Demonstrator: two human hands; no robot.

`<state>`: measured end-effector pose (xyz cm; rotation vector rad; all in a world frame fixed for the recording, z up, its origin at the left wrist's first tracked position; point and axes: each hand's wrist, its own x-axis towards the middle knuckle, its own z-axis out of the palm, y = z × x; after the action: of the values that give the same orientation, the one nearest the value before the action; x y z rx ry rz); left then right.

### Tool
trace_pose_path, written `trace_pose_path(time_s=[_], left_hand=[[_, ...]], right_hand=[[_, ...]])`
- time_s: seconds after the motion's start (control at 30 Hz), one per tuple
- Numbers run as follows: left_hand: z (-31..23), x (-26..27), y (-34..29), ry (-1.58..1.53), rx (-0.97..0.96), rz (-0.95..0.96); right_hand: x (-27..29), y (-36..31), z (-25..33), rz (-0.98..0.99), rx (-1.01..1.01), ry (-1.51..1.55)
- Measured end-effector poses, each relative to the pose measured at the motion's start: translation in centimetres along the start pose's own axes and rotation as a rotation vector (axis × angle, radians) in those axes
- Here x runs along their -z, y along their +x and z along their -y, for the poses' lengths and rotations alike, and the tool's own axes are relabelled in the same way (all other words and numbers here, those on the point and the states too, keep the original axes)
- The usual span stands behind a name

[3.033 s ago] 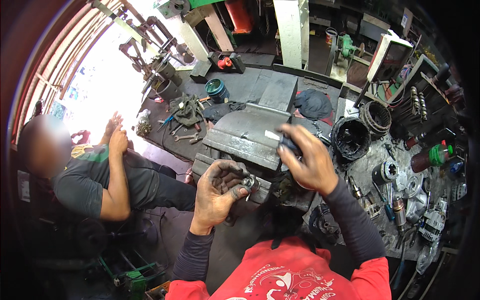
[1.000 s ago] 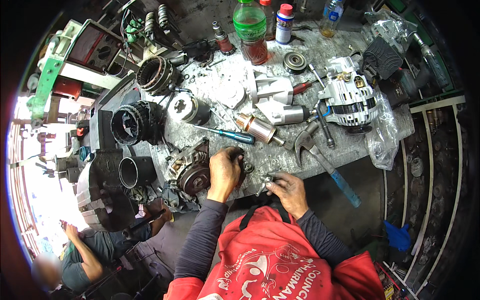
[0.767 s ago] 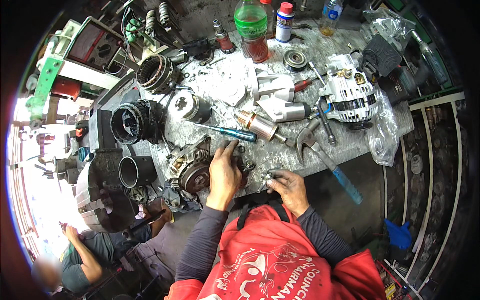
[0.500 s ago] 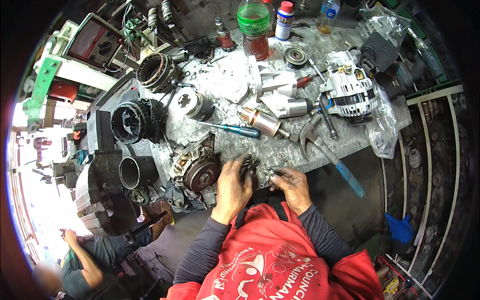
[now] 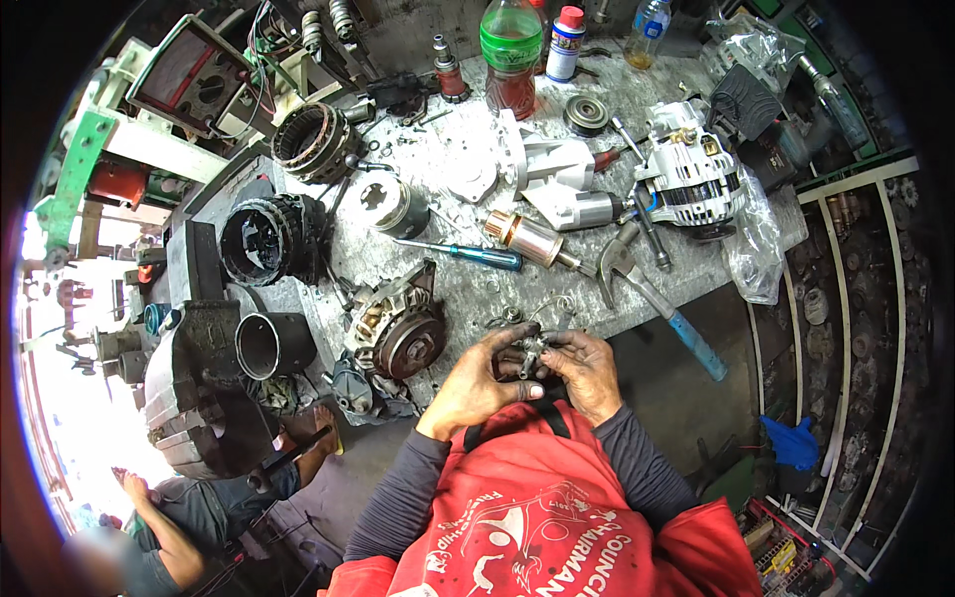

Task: The person disassembles a small mechanical component using a hammer and screwdriver. They remove a pin, separate the parts, and then reassemble the component by inserting the pin back into place.

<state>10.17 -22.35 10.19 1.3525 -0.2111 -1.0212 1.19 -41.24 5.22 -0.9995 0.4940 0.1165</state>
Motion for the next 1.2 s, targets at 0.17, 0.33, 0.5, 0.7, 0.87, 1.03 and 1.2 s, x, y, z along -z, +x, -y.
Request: trace_pose_path(time_s=[0.17, 0.33, 0.5, 0.7, 0.87, 1.03, 1.2], left_hand=[[0.3, 0.8, 0.8, -0.240, 0.109, -0.110], [1.2, 0.3, 1.7, -0.201, 0.152, -0.194], [0.6, -0.2, 1.5, -0.114, 0.093, -0.201], [0.0, -1.2, 1.4, -0.202, 0.069, -0.179], [0.0, -1.9, 1.1, -0.040, 0.070, -0.214], [-0.3, -2.7, 0.9, 0.025, 0.032, -0.257], [-0.5, -2.9, 0.7, 0.045, 0.013, -0.284]], right_hand=[[0.0, -0.2, -0.2, 0.010, 0.026, -0.017], [0.3, -0.3, -0.2, 0.046, 0.038, -0.092], [1.0, -0.2, 0.2, 0.091, 0.033, -0.070], [1.7, 0.0, 0.8, 0.121, 0.051, -0.072], [2.3, -0.2, 1.4, 0.167, 0.052, -0.058], [2.3, -0.1, 1.9, 0.197, 0.027, -0.054], [2.0, -0.2, 2.5, 0.178, 0.041, -0.119]])
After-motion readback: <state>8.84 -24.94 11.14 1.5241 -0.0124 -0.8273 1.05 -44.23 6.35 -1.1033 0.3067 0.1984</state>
